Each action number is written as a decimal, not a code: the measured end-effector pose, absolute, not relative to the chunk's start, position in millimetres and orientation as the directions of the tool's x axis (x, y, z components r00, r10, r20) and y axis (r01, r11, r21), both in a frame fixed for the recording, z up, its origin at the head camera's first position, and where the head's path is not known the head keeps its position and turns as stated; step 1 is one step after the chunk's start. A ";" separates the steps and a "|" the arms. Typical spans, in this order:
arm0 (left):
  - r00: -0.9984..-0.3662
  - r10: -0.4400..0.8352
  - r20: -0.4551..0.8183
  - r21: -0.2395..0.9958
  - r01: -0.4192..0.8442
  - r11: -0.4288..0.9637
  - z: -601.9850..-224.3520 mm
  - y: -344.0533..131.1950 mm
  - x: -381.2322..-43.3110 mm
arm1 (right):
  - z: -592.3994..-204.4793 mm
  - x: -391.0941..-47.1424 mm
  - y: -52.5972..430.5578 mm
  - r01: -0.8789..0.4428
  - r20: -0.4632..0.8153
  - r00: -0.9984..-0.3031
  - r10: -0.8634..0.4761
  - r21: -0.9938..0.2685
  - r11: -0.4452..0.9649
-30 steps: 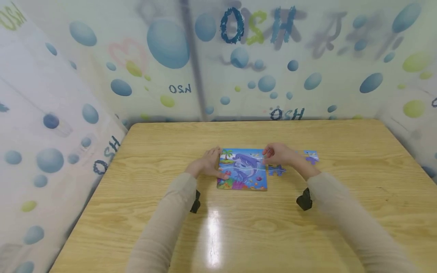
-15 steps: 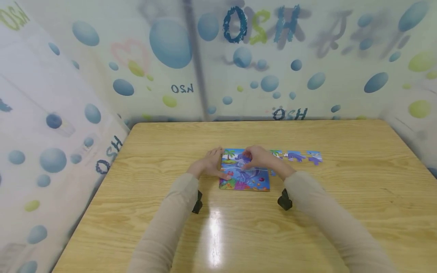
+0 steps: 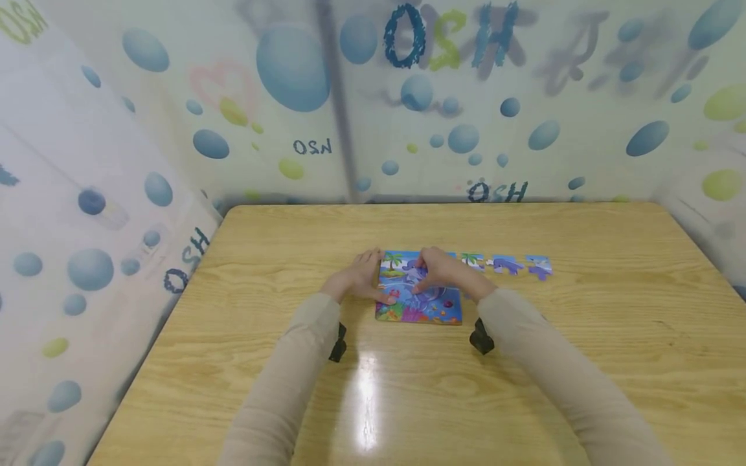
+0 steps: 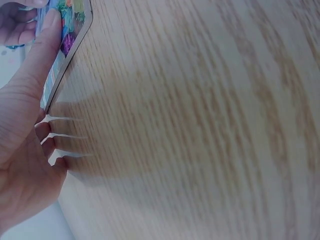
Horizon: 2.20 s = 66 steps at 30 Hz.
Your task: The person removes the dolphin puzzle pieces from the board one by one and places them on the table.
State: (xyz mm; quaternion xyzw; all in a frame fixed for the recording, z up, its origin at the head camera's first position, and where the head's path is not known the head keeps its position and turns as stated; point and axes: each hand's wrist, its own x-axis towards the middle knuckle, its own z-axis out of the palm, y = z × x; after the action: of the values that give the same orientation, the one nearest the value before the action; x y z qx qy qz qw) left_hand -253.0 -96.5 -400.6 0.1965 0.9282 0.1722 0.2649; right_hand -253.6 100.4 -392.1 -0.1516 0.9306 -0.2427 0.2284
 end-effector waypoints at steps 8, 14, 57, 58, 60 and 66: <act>-0.779 0.453 -0.433 0.411 0.276 0.869 -399.6 -95.2 -254.3 | -392.2 -255.9 99.7 -0.154 -0.371 -0.845 -0.385 -0.520 0.840; -0.776 0.447 -0.445 0.410 0.266 0.872 -401.2 -94.8 -255.5 | -394.9 -254.0 102.5 -0.119 -0.383 -0.845 -0.372 -0.544 0.831; -0.771 0.455 -0.446 0.410 0.275 0.869 -401.1 -94.9 -254.7 | -389.7 -239.1 180.6 0.021 -0.298 -0.873 -0.387 -0.815 0.579; -0.771 0.454 -0.447 0.409 0.276 0.870 -401.3 -94.9 -254.7 | -389.6 -238.5 184.9 0.028 -0.301 -0.876 -0.376 -0.811 0.584; -0.772 0.453 -0.447 0.411 0.273 0.870 -401.5 -94.8 -254.7 | -388.6 -236.7 194.3 0.039 -0.304 -0.886 -0.349 -0.799 0.599; -0.774 0.464 -0.431 0.421 0.282 0.862 -401.0 -94.3 -254.5 | -386.4 -228.2 224.1 0.097 -0.330 -0.899 -0.289 -0.791 0.604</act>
State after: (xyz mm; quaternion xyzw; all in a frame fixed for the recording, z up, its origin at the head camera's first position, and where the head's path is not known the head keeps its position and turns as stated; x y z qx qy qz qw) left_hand -254.5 -94.3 -401.0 0.2012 0.9265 0.1688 0.2695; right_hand -228.2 224.1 -386.4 -0.0552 0.8685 -0.4416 0.2182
